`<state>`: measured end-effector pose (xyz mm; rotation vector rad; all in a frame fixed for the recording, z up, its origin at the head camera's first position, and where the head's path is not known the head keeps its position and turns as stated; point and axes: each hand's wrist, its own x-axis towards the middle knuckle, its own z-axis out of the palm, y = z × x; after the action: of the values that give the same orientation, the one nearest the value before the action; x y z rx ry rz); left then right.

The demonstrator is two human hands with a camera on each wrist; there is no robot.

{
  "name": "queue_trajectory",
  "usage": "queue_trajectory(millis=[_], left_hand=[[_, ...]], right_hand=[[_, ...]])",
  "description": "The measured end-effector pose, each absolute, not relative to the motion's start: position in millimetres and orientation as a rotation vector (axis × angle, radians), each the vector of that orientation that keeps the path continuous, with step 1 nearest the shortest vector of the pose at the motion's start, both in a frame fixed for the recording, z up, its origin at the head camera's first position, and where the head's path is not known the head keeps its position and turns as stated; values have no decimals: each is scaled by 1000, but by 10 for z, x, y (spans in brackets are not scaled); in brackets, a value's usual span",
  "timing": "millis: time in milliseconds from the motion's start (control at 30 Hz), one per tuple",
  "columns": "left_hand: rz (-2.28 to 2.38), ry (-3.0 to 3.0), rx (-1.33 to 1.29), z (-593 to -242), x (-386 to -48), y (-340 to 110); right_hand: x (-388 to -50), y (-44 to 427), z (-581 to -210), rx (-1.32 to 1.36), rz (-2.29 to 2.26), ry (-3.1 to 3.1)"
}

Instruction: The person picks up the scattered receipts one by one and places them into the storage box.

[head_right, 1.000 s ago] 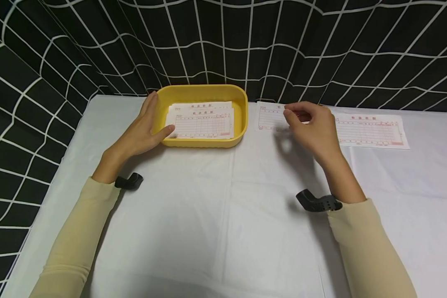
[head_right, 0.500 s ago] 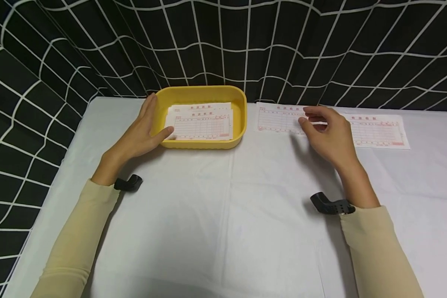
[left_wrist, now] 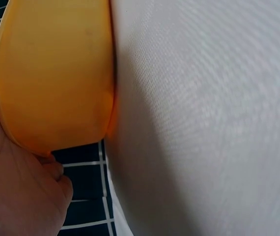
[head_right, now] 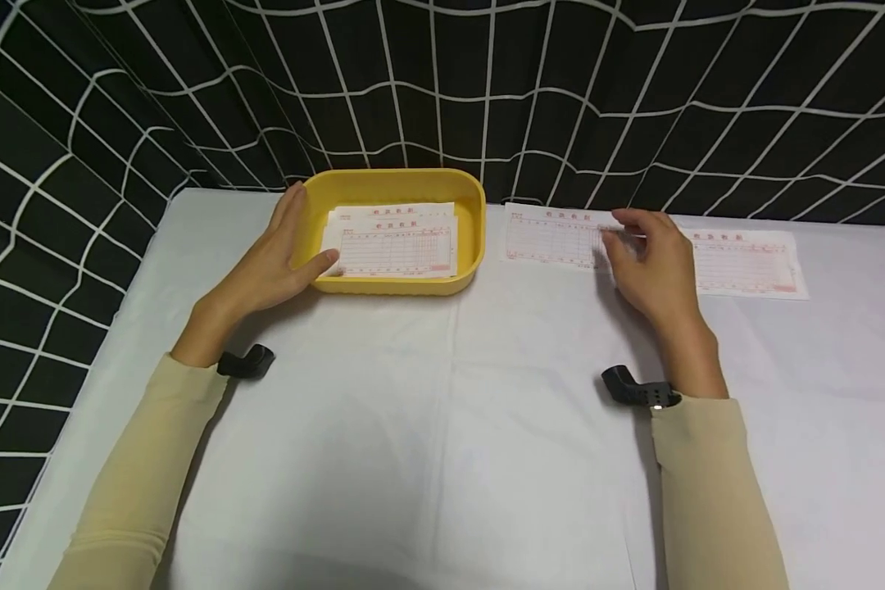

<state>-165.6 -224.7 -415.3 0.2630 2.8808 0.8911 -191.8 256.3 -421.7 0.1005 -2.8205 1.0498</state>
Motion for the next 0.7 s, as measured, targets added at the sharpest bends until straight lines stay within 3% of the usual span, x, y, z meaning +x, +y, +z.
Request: queue_trajectory(millis=[700], left_hand=[[883,2877,263,-4160,-1631,-2271]], right_hand=[[-1999,2566,-4402,181,889,-2999]])
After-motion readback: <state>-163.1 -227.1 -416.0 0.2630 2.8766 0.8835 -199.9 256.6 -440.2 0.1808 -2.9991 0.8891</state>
